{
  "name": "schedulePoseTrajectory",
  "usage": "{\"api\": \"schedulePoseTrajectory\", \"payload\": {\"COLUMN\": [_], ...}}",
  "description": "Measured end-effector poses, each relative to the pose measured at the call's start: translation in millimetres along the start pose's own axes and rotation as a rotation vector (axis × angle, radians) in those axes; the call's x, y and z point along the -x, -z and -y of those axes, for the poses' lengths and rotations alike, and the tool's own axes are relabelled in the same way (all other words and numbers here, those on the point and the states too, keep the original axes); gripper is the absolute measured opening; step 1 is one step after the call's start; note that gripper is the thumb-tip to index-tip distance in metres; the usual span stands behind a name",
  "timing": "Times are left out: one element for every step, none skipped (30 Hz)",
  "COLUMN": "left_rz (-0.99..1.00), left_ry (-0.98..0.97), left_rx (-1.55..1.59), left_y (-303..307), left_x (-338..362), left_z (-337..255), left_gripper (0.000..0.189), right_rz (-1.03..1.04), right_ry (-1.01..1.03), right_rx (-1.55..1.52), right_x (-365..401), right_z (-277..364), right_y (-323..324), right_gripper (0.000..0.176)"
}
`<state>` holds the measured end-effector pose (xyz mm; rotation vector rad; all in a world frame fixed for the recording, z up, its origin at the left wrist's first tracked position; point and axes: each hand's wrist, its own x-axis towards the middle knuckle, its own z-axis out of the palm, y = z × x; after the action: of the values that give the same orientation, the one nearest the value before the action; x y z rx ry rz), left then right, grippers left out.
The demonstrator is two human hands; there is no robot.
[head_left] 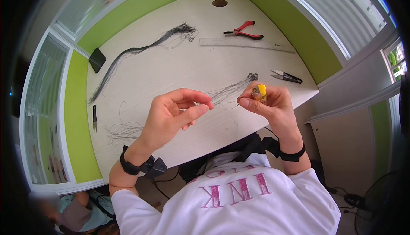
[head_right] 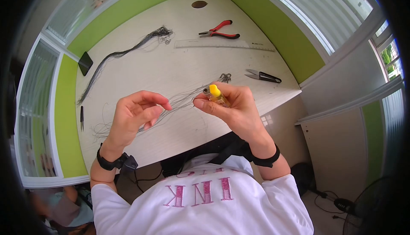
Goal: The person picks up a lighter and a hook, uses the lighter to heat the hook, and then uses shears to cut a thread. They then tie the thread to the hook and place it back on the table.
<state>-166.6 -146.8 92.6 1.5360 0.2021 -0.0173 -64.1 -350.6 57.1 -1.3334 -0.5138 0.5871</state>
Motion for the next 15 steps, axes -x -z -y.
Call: {"api": "schedulePoseTrajectory", "payload": {"left_rz": [0.006, 0.078, 0.149, 0.153, 0.158, 0.163, 0.166, 0.143, 0.118, 0.118, 0.111, 0.103, 0.099, 0.111, 0.123], "left_ry": [0.001, 0.028, 0.054, 0.053, 0.065, 0.078, 0.078, 0.062, 0.046, 0.047, 0.053, 0.06, 0.06, 0.073, 0.087], "left_rx": [0.002, 0.089, 0.175, 0.175, 0.176, 0.176, 0.175, 0.161, 0.148, 0.147, 0.11, 0.072, 0.073, 0.078, 0.083], "left_y": [-9, -16, -20, -22, -22, -23, -24, -25, -26, -26, -26, -25, -24, -23, -22], "left_x": [-4, -7, -9, -12, -15, -18, -19, -20, -21, -22, -23, -24, -25, -25, -25], "left_z": [5, 10, 13, 14, 13, 14, 14, 15, 15, 15, 15, 15, 16, 18, 20], "left_gripper": [0.015, 0.017, 0.02, 0.02, 0.02, 0.02, 0.02, 0.018, 0.016, 0.016, 0.015, 0.015, 0.015, 0.016, 0.017], "right_rz": [-0.006, -0.013, -0.02, -0.024, -0.041, -0.058, -0.062, -0.06, -0.056, -0.057, -0.054, -0.05, -0.046, -0.035, -0.024], "right_ry": [-0.002, -0.025, -0.047, -0.046, -0.042, -0.037, -0.036, -0.035, -0.035, -0.036, -0.036, -0.037, -0.038, -0.026, -0.015], "right_rx": [0.002, -0.006, -0.015, -0.013, -0.023, -0.034, -0.034, -0.016, 0.002, 0.0, -0.01, -0.02, -0.02, -0.016, -0.013], "right_x": [0, 1, 2, 2, 3, 3, 3, 2, 2, 1, 0, -1, -2, -3, -4], "right_z": [-3, -7, -9, -9, -10, -10, -10, -10, -10, -9, -8, -7, -7, -7, -7], "right_y": [-2, -3, -3, -4, -4, -4, -4, -3, -3, -3, -4, -5, -6, -7, -9], "right_gripper": [0.013, 0.013, 0.013, 0.013, 0.013, 0.013, 0.013, 0.014, 0.014, 0.014, 0.014, 0.013, 0.013, 0.013, 0.012]}}
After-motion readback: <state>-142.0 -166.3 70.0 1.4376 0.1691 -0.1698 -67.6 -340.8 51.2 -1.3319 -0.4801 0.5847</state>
